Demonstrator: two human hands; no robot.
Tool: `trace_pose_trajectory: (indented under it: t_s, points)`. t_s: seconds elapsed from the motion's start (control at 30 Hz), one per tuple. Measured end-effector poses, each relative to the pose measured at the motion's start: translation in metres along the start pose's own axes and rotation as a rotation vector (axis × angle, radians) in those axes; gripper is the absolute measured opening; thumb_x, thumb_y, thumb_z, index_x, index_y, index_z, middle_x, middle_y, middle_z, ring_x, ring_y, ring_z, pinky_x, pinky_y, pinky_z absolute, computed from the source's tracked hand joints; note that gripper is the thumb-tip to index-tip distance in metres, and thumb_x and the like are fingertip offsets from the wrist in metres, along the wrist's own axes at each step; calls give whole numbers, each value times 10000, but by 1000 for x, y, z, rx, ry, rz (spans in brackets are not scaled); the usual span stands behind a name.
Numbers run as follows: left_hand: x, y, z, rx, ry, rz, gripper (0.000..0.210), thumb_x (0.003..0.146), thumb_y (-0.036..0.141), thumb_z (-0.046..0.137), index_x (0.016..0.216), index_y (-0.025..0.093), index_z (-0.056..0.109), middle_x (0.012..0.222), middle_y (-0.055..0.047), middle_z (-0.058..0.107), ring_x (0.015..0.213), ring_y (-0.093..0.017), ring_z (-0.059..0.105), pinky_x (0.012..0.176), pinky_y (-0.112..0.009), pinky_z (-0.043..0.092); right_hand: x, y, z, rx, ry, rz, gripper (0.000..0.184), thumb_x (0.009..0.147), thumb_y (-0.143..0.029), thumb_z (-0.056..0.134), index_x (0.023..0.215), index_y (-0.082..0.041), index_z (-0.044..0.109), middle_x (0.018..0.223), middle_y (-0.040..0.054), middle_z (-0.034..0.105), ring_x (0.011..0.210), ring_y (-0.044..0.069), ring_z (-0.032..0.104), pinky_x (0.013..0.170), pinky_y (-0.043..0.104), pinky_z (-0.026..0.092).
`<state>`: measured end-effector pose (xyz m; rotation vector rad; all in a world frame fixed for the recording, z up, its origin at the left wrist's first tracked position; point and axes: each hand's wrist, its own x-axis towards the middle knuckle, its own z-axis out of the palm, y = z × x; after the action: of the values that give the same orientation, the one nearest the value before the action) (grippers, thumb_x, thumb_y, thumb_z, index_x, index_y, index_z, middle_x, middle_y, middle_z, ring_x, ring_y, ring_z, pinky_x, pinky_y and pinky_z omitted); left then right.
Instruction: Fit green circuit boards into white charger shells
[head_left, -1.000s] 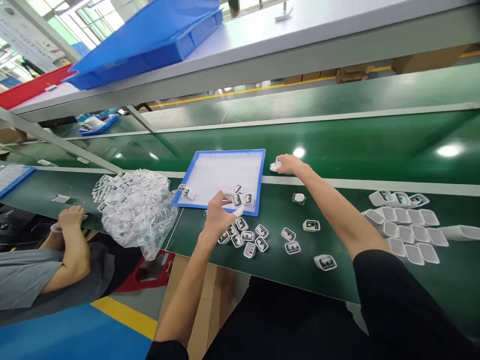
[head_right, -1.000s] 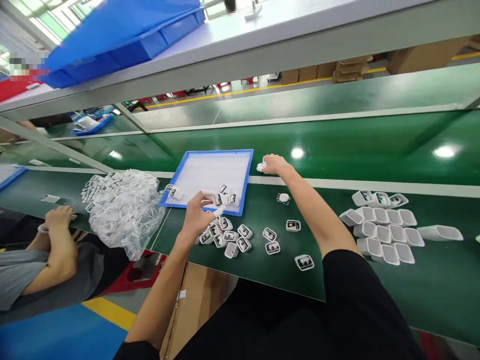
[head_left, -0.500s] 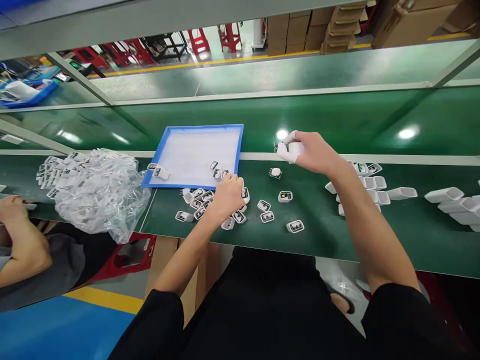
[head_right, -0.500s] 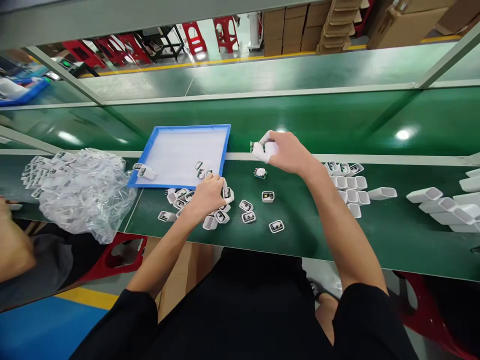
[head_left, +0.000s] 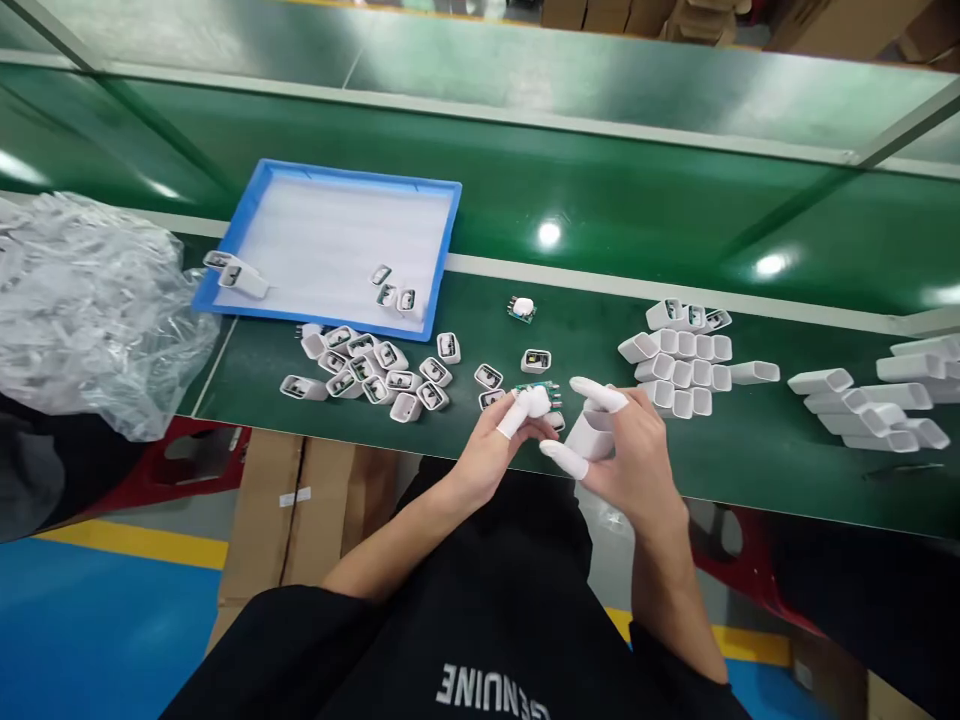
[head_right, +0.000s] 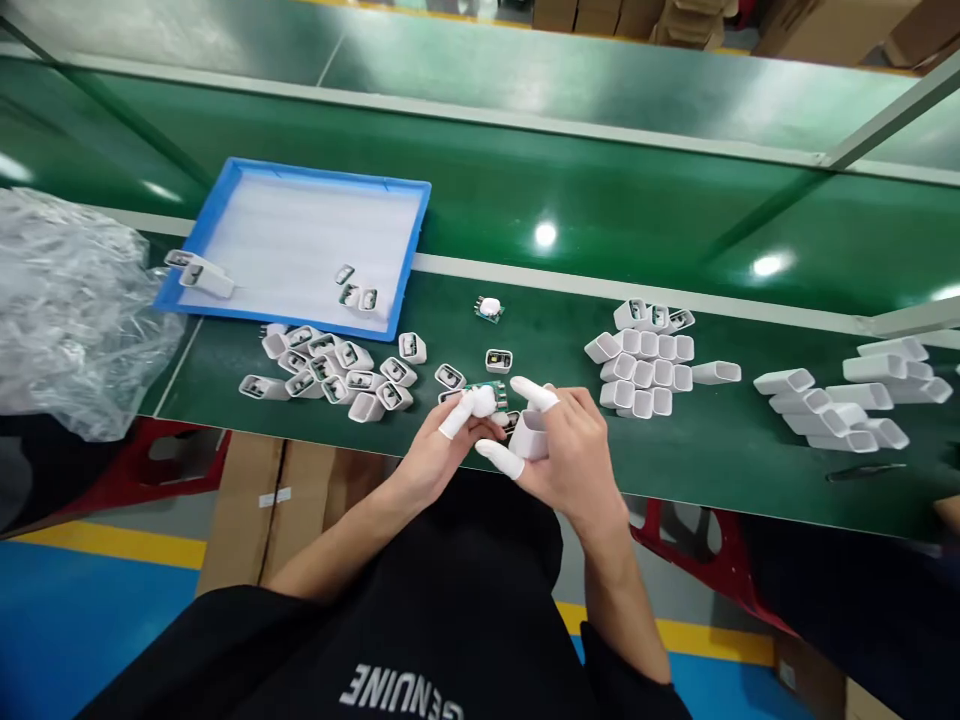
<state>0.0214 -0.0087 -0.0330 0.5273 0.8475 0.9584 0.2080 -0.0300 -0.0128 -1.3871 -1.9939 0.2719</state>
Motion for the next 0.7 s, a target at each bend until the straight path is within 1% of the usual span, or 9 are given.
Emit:
trace_pose_trajectory:
  t_s: [0.03,0.1,0.2,0.3,0.37,0.47,0.57,0.63,0.7]
  points:
    - [-3,-7,7,-64,55,28,531,905,695,908,1013,183,822,967,-77,809,910,-225,783,882,-355,647,-10,-2,6,57,56,56,497,1022,-359,758,1483,-261,601,995,41,715,894,274,687,861,451,566]
    - [-9,-17,22,-179,145,56,534,924,706,886,1071,197,817,1039,-73,824,968,-221,789,914,-347,657,-26,-9,24,157,169,164,318,1068,-304,622,1386,-282,608,1027,47,688,884,259,673,835,453,567]
    - [-15,-26,39,-257,251,-3,572,925,750,857,1114,216,777,1067,-50,813,965,-203,786,864,-315,670,-40,-27,55,76,363,195,156,1034,-270,570,1183,-292,612,1101,102,670,930,299,631,877,548,542]
    - [-14,-27,41,-212,303,-38,594,905,767,854,1091,217,727,1002,-36,787,879,-197,775,776,-306,668,-41,-35,70,-41,434,223,177,1018,-354,598,1175,-289,646,1295,183,615,1152,411,584,1011,709,484]
    - [-11,-24,33,-150,270,-43,606,927,800,801,1044,214,696,939,-38,765,815,-207,769,738,-332,670,-37,-31,66,97,427,248,280,1056,-430,552,1278,-301,663,1366,179,560,1262,435,567,1075,734,490]
    - [-9,-17,13,7,164,-9,630,925,829,786,983,211,679,849,-35,731,740,-209,744,708,-345,652,-24,-13,40,379,275,272,411,1104,-410,565,1509,-368,619,1491,132,545,1404,386,594,1179,674,539]
    - [-14,-8,-7,199,97,74,573,925,762,840,1005,209,710,820,-22,705,753,-192,700,745,-327,627,-7,0,10,335,-100,140,636,1057,-324,764,1652,-442,573,1643,104,596,1467,378,621,1219,637,553]
    - [-19,-3,-19,299,57,84,507,944,691,859,1042,208,738,860,-25,706,809,-191,681,790,-320,614,3,2,-1,273,-273,43,694,1034,-293,819,1663,-467,582,1580,88,695,1388,383,686,1165,635,592]
    - [-24,1,-29,367,22,73,436,959,620,873,1041,207,757,896,-25,698,858,-192,664,831,-315,598,12,-2,-3,246,-348,1,661,1035,-249,805,1634,-461,623,1440,79,771,1266,369,747,1063,596,651]
